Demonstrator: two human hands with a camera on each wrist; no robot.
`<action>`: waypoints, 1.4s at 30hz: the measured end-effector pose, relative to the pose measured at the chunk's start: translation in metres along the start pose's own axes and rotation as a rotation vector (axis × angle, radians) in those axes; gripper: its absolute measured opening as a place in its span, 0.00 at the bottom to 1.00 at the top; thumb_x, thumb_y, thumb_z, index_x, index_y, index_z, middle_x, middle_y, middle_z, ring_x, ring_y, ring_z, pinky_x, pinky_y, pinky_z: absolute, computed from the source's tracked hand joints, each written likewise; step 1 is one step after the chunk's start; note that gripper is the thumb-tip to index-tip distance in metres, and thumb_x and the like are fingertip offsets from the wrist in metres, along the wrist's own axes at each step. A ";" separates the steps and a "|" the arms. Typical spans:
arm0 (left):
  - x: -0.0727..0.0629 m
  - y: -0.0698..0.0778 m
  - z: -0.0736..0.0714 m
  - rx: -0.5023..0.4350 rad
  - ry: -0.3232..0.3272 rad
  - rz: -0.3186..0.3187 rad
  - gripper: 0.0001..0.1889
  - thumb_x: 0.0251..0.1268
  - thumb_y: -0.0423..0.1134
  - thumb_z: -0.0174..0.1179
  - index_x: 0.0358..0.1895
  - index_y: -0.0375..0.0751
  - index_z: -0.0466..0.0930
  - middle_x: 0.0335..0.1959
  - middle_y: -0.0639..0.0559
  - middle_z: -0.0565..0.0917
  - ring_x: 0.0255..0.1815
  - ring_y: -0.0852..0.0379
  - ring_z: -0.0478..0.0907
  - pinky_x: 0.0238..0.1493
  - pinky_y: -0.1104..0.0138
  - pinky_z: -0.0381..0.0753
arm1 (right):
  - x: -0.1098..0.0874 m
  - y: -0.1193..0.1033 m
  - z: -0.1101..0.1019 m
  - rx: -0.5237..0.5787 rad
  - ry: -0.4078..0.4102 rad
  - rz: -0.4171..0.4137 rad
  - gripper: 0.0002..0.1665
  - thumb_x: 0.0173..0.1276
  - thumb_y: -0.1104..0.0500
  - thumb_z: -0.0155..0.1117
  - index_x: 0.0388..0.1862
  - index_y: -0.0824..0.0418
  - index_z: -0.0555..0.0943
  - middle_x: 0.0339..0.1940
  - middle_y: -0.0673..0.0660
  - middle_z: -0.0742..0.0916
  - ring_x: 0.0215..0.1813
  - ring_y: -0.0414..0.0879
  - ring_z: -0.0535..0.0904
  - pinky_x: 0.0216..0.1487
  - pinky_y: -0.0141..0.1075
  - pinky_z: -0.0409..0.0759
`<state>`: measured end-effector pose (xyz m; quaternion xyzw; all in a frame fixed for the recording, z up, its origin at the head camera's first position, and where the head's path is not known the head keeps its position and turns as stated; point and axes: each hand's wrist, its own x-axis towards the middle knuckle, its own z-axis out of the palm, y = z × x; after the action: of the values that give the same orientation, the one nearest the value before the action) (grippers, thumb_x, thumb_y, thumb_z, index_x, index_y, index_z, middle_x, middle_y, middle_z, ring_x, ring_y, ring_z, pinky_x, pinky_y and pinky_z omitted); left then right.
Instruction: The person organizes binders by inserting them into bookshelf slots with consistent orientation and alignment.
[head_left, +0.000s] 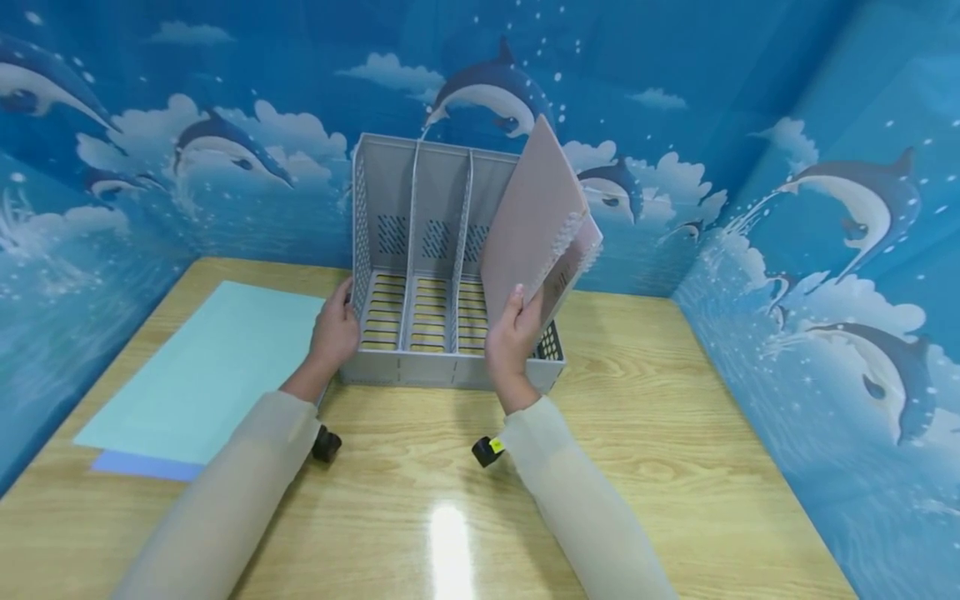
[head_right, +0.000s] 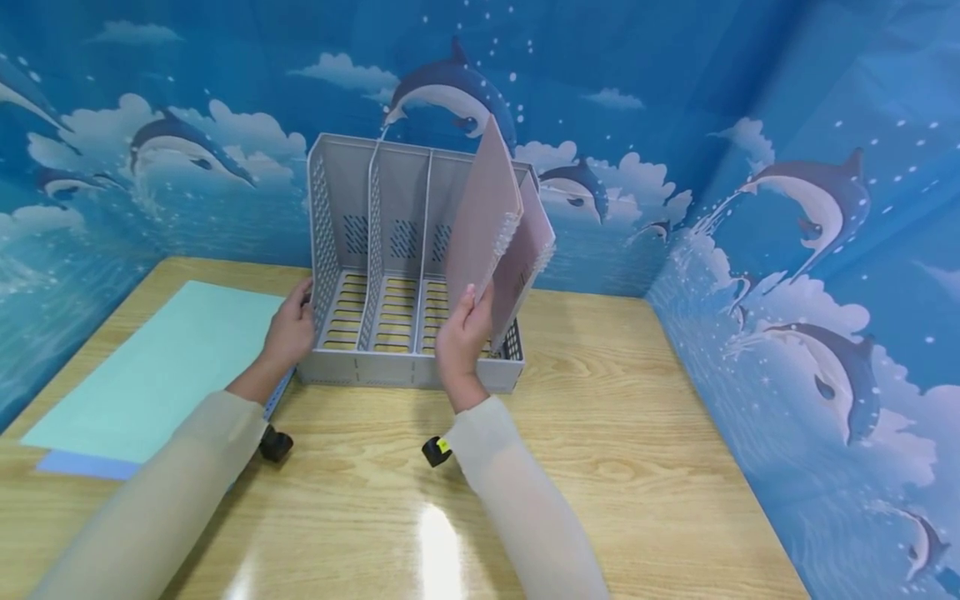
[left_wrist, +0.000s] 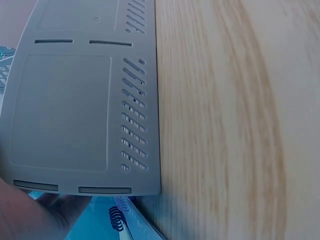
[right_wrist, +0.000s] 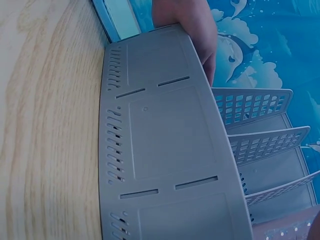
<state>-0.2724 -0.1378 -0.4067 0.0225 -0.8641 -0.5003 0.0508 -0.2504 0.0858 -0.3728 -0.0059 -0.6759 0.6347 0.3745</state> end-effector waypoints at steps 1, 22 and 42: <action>0.000 0.000 0.000 -0.004 0.000 -0.001 0.28 0.79 0.32 0.29 0.79 0.48 0.44 0.75 0.39 0.59 0.73 0.39 0.59 0.71 0.45 0.61 | 0.000 0.001 0.000 -0.002 -0.002 -0.004 0.23 0.80 0.63 0.39 0.70 0.70 0.63 0.64 0.67 0.76 0.66 0.57 0.72 0.69 0.44 0.69; 0.000 -0.004 0.000 -0.014 0.013 0.003 0.28 0.79 0.32 0.29 0.79 0.47 0.45 0.73 0.38 0.62 0.72 0.40 0.61 0.71 0.48 0.61 | 0.000 0.015 0.002 -0.059 -0.022 0.001 0.24 0.81 0.56 0.38 0.71 0.64 0.64 0.65 0.63 0.77 0.67 0.53 0.72 0.69 0.43 0.69; 0.000 -0.005 0.000 -0.017 0.018 0.009 0.27 0.79 0.33 0.29 0.78 0.47 0.45 0.74 0.39 0.61 0.73 0.40 0.60 0.72 0.47 0.60 | 0.000 0.019 0.012 -0.109 -0.004 0.056 0.25 0.81 0.59 0.40 0.72 0.65 0.64 0.67 0.64 0.75 0.68 0.55 0.71 0.70 0.43 0.69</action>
<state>-0.2726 -0.1406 -0.4106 0.0225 -0.8595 -0.5069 0.0611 -0.2648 0.0792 -0.3883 -0.0438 -0.7099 0.6070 0.3545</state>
